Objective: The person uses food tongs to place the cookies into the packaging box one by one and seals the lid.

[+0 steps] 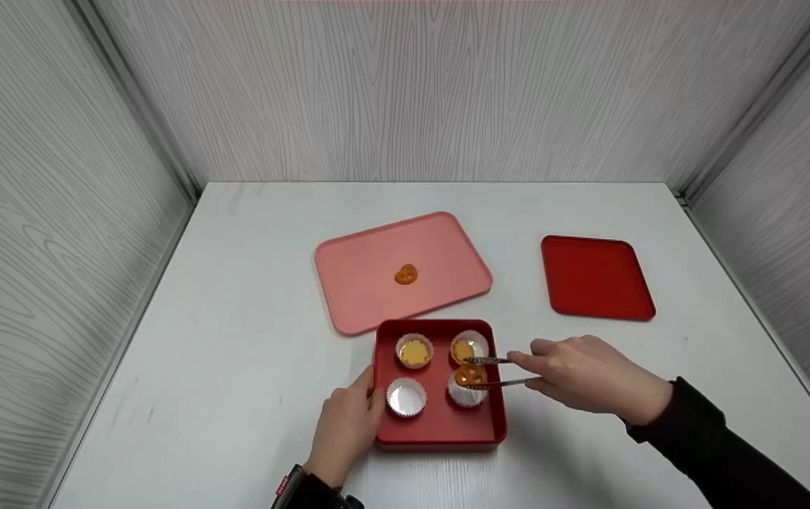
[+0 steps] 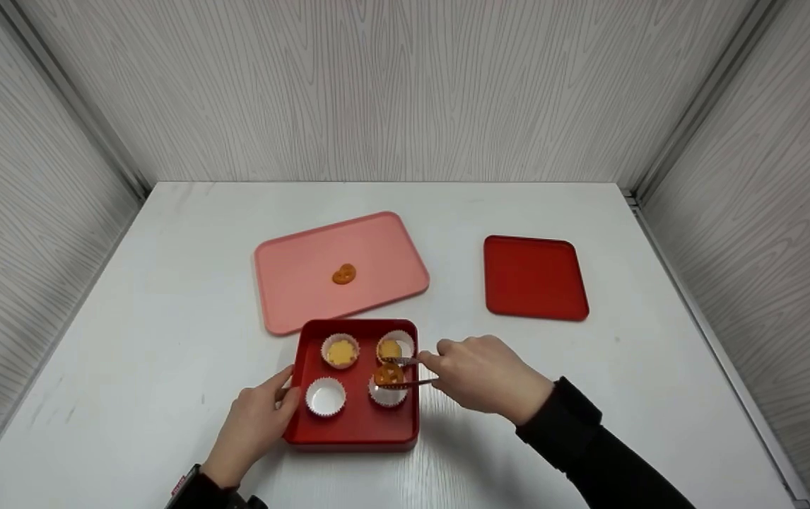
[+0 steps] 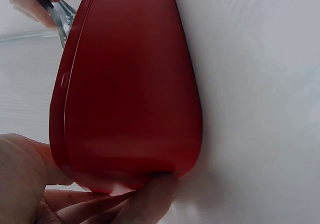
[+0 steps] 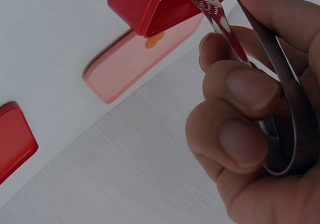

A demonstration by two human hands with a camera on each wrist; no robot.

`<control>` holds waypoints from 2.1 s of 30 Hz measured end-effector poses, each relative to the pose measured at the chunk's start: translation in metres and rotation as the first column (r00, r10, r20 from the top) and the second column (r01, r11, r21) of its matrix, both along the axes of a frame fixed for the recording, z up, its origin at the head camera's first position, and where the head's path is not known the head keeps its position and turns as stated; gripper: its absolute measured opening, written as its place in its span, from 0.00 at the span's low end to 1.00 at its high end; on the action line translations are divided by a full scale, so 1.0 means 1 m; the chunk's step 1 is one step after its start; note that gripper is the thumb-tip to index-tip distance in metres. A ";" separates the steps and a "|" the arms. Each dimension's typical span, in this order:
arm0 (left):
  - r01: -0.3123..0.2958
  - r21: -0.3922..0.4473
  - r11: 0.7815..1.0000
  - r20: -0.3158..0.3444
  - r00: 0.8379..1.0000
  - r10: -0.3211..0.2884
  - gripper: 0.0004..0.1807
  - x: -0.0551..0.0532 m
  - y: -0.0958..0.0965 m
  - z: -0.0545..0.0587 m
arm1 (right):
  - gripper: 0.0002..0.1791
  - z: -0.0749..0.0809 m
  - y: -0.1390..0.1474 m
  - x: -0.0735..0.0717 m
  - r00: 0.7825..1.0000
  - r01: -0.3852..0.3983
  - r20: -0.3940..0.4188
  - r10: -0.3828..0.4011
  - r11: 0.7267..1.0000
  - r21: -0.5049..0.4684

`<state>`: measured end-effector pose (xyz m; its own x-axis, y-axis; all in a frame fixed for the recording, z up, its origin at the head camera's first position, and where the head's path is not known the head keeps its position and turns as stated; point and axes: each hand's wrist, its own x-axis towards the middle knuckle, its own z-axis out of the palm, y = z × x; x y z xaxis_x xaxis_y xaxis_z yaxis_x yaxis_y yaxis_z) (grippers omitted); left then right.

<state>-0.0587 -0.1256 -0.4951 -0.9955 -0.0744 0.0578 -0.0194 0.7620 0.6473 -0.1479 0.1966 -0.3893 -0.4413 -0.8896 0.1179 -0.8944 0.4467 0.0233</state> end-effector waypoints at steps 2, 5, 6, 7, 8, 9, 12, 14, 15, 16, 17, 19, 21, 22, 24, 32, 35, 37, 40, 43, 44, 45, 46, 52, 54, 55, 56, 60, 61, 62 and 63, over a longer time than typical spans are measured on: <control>0.001 0.003 1.000 0.011 1.000 -0.001 0.08 0.000 0.000 0.000 | 0.20 0.000 -0.001 0.001 1.000 -0.002 0.005 0.002 1.000 0.021; -0.001 0.006 1.000 0.028 1.000 0.001 0.08 -0.001 0.000 0.001 | 0.19 -0.001 -0.002 0.002 1.000 -0.002 0.009 0.001 0.999 0.050; -0.001 0.007 1.000 0.033 0.999 0.001 0.09 -0.001 0.000 0.001 | 0.19 -0.002 -0.003 0.002 1.000 0.000 0.009 0.000 0.998 0.060; 0.000 0.007 1.000 0.037 0.999 0.000 0.10 -0.001 0.000 0.002 | 0.19 -0.002 -0.003 0.003 1.000 0.002 0.008 -0.002 0.998 0.069; -0.001 0.006 1.000 0.039 0.999 0.000 0.10 -0.001 0.000 0.002 | 0.19 -0.003 -0.004 0.002 1.000 0.005 0.009 -0.005 0.997 0.077; -0.001 0.004 1.000 0.039 0.999 0.001 0.11 -0.001 0.000 0.002 | 0.19 -0.003 -0.004 0.002 1.000 0.009 0.011 -0.009 0.996 0.084; 0.000 -0.001 1.000 0.038 0.999 0.000 0.11 -0.001 0.000 0.002 | 0.19 -0.006 -0.005 0.002 1.000 0.014 0.006 -0.015 0.995 0.096; -0.002 -0.003 1.000 0.034 0.999 0.002 0.10 -0.001 0.001 0.002 | 0.19 -0.008 -0.006 0.002 1.000 0.016 0.001 -0.016 0.995 0.098; -0.002 -0.004 1.000 0.032 0.999 0.002 0.10 -0.001 0.001 0.002 | 0.19 -0.009 -0.007 0.002 1.000 0.016 -0.004 -0.015 0.995 0.099; -0.001 -0.004 1.000 0.030 1.000 0.001 0.10 -0.001 0.001 0.002 | 0.19 -0.010 -0.007 0.002 1.000 0.015 -0.008 -0.015 0.995 0.100; 0.001 -0.004 1.000 0.025 1.000 -0.001 0.10 -0.001 0.001 0.002 | 0.19 -0.011 -0.008 0.001 1.000 0.017 -0.009 -0.016 0.995 0.100; 0.004 -0.005 1.000 0.015 1.000 -0.004 0.09 -0.001 0.000 0.002 | 0.18 -0.012 -0.010 0.001 1.000 0.019 -0.011 -0.018 0.995 0.102; 0.005 -0.009 1.000 0.007 1.000 -0.005 0.09 0.000 0.000 0.002 | 0.19 -0.014 -0.011 0.001 1.000 0.021 -0.010 -0.020 0.995 0.103; 0.005 -0.010 1.000 0.004 1.000 -0.005 0.08 0.000 0.000 0.002 | 0.19 -0.014 -0.012 0.001 1.000 0.021 -0.010 -0.020 0.994 0.103; 0.001 -0.013 1.000 0.004 1.000 -0.001 0.08 0.000 0.000 0.001 | 0.19 -0.015 -0.014 0.000 1.000 0.022 -0.012 -0.021 0.995 0.102; -0.015 -0.007 1.000 0.032 0.999 0.015 0.13 -0.001 0.000 0.002 | 0.17 -0.017 -0.018 0.000 1.000 0.021 -0.013 -0.020 0.996 0.083; -0.017 -0.003 1.000 0.048 0.999 0.017 0.14 -0.001 0.000 0.002 | 0.16 -0.019 -0.019 0.000 0.999 0.025 -0.022 -0.023 0.996 0.082; -0.018 -0.001 1.000 0.057 0.998 0.018 0.15 -0.001 0.000 0.002 | 0.15 -0.020 -0.020 0.000 0.999 0.028 -0.030 -0.025 0.996 0.083; -0.019 -0.001 1.000 0.062 0.998 0.019 0.16 -0.001 0.000 0.002 | 0.16 -0.020 -0.020 0.000 0.999 0.035 -0.043 -0.031 0.995 0.091; -0.017 0.000 1.000 0.054 0.998 0.017 0.16 -0.001 0.000 0.002 | 0.16 -0.020 -0.019 0.000 0.998 0.039 -0.045 -0.035 0.994 0.097; -0.016 0.000 1.000 0.051 0.999 0.016 0.15 -0.001 0.000 0.002 | 0.16 -0.019 -0.019 0.000 0.998 0.038 -0.044 -0.034 0.995 0.097; -0.014 0.001 1.000 0.047 0.999 0.014 0.13 0.000 0.000 0.002 | 0.16 -0.019 -0.018 0.000 0.999 0.036 -0.040 -0.032 0.995 0.096; -0.013 0.002 1.000 0.044 0.999 0.012 0.12 0.000 0.000 0.001 | 0.16 -0.020 -0.018 0.000 0.999 0.033 -0.037 -0.029 0.995 0.094; -0.005 -0.002 1.000 0.029 1.000 0.005 0.13 0.000 0.000 0.001 | 0.16 -0.020 -0.013 0.002 0.998 0.014 -0.062 -0.010 0.998 0.066; -0.003 -0.011 1.000 0.022 1.000 0.003 0.13 0.000 0.000 0.001 | 0.15 -0.021 -0.011 0.003 0.997 0.005 -0.081 -0.002 0.999 0.042; -0.003 -0.014 1.000 0.022 1.000 0.003 0.12 -0.001 0.001 0.001 | 0.14 -0.021 -0.011 0.003 0.996 -0.002 -0.092 0.004 1.000 0.028; -0.004 -0.014 1.000 0.022 1.000 0.004 0.13 -0.001 0.000 0.002 | 0.14 -0.021 -0.010 0.003 0.994 -0.010 -0.104 0.012 1.000 0.015; -0.009 -0.009 1.000 0.028 1.000 0.009 0.14 -0.001 0.000 0.002 | 0.14 -0.021 -0.010 0.003 0.985 -0.052 -0.166 0.048 0.998 -0.019; -0.011 -0.008 1.000 0.031 0.999 0.011 0.15 -0.001 0.000 0.002 | 0.14 -0.021 -0.010 0.003 0.982 -0.062 -0.183 0.057 0.998 -0.020; -0.011 -0.007 1.000 0.030 0.999 0.011 0.15 -0.001 0.000 0.002 | 0.15 -0.021 -0.010 0.003 0.978 -0.071 -0.200 0.066 0.997 -0.020; -0.010 -0.007 1.000 0.029 1.000 0.010 0.15 -0.001 0.000 0.002 | 0.15 -0.020 -0.010 0.003 0.974 -0.078 -0.217 0.071 0.997 -0.022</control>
